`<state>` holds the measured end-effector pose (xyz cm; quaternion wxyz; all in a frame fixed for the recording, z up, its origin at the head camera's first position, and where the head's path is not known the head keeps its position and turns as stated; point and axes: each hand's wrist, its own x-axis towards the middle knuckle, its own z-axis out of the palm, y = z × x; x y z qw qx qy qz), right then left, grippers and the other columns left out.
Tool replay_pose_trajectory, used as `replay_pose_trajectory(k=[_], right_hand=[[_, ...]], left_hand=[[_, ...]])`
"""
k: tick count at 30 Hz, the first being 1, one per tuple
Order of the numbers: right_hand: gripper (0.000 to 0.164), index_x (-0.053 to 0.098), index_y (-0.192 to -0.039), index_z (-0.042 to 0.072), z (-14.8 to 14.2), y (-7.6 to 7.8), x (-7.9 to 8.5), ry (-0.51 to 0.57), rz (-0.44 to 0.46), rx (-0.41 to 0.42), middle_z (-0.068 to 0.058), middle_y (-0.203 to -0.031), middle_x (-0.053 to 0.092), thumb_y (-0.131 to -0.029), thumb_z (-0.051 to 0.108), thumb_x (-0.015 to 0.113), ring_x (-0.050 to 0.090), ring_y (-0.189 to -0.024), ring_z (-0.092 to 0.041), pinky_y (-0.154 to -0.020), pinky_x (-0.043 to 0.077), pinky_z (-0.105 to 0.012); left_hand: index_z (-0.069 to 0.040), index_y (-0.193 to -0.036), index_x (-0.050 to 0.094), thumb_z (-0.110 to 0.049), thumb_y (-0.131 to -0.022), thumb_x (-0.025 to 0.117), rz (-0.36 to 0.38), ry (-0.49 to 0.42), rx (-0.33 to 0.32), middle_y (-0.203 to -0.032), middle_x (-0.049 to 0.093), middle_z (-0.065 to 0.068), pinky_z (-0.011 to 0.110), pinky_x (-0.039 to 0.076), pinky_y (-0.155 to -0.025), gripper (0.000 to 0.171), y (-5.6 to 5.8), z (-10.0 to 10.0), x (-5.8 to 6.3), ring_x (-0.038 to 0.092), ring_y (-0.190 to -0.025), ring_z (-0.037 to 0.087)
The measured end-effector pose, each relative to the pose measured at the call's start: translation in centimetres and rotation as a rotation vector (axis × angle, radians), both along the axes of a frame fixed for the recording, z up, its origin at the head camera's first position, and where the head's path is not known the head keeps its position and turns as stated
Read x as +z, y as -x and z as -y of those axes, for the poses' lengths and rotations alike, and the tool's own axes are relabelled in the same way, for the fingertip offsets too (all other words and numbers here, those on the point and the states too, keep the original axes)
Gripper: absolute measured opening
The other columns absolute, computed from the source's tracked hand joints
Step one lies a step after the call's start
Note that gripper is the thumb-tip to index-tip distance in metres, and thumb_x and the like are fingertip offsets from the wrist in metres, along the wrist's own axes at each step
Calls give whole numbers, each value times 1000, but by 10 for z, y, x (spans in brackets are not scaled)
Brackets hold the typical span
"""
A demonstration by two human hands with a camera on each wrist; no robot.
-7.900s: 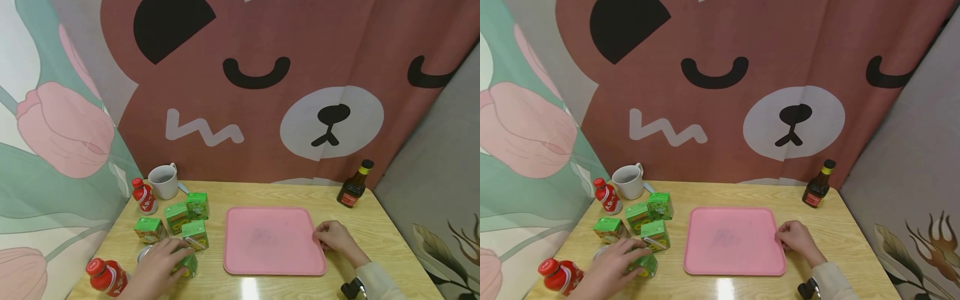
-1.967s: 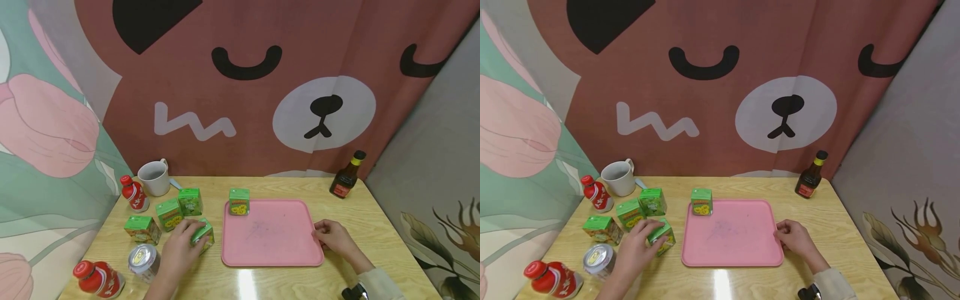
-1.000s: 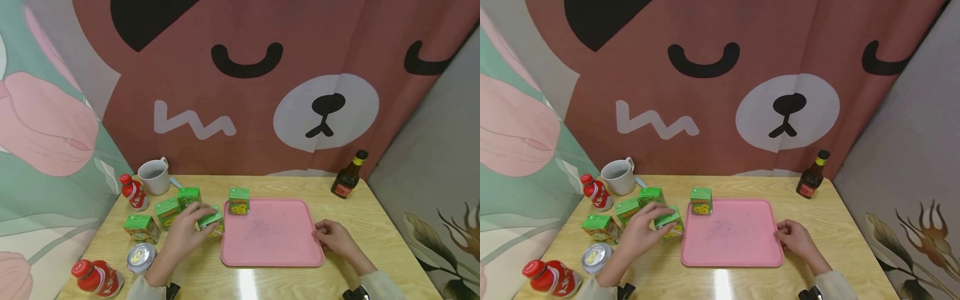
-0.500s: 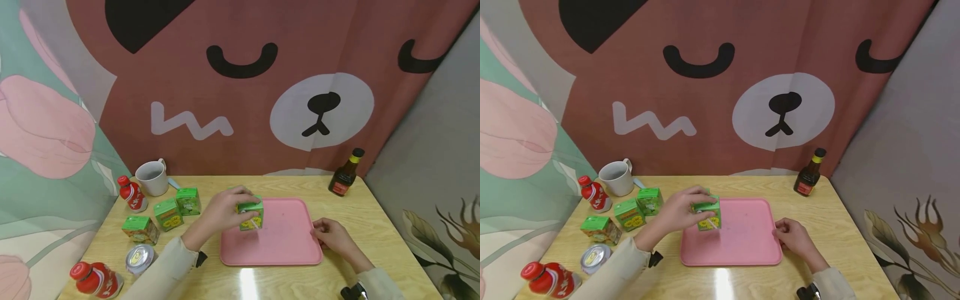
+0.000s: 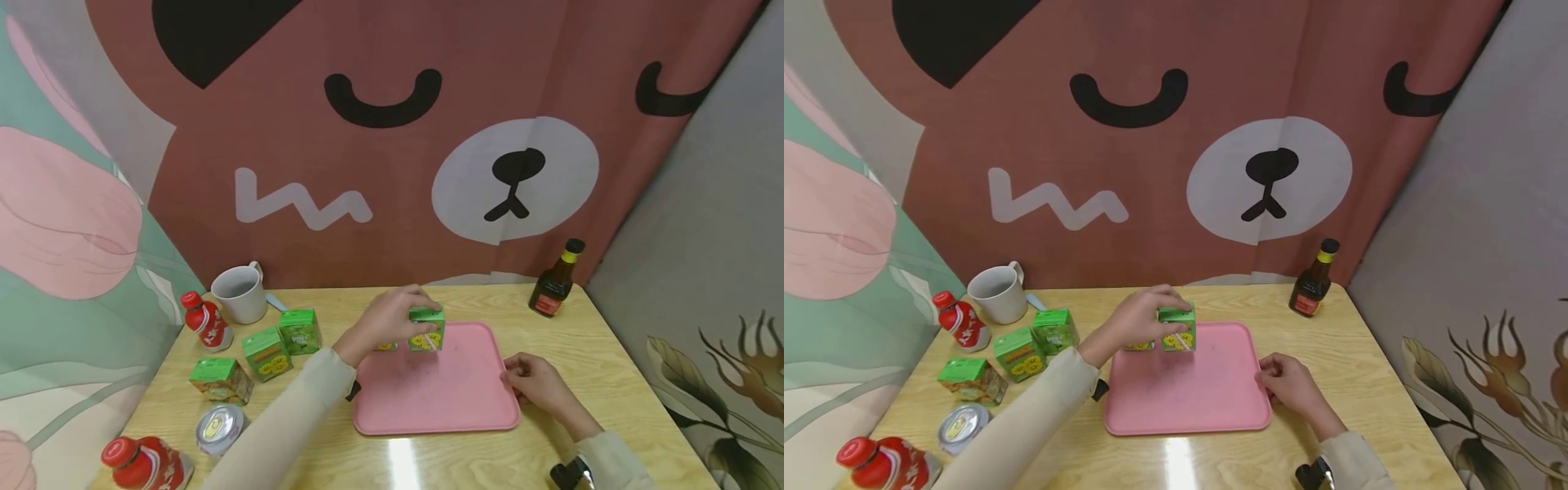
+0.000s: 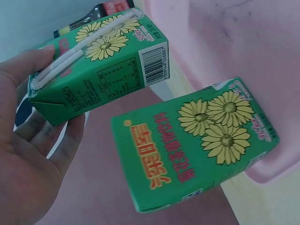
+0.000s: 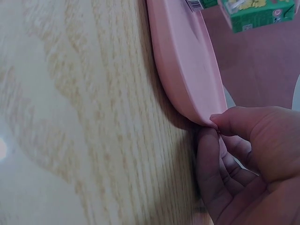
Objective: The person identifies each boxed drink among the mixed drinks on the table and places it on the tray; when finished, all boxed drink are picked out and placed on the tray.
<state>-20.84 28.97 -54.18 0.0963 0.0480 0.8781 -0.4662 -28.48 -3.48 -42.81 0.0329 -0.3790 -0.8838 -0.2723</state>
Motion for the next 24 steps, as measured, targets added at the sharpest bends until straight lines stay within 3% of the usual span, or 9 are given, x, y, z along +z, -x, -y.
replay_pose_trajectory(k=[5,12,24], right_hand=[[23,65,-115,-3,0,0,0,15,-4,3,-8,-86,66,-95,7,69,67,-70,-22,-58,58,-36],[22,65,-115,-3,1,0,0,12,2,-5,-8,-85,65,-95,7,69,66,-70,-21,-58,58,-36],[21,65,-113,-4,1,-2,2,37,-12,5,-8,-84,65,-95,6,70,66,-69,-22,-57,58,-37]], left_hand=[[-27,-125,75,-37,-89,80,35,57,34,-114,60,-14,25,48,-68,38,9,-4,-8,56,-87,1],[-30,-126,74,-38,-88,81,24,124,67,-115,62,-14,25,49,-68,40,18,-9,-18,57,-88,2],[-32,-123,75,-39,-88,81,29,204,95,-112,62,-14,31,51,-71,37,21,-18,-25,59,-91,4]])
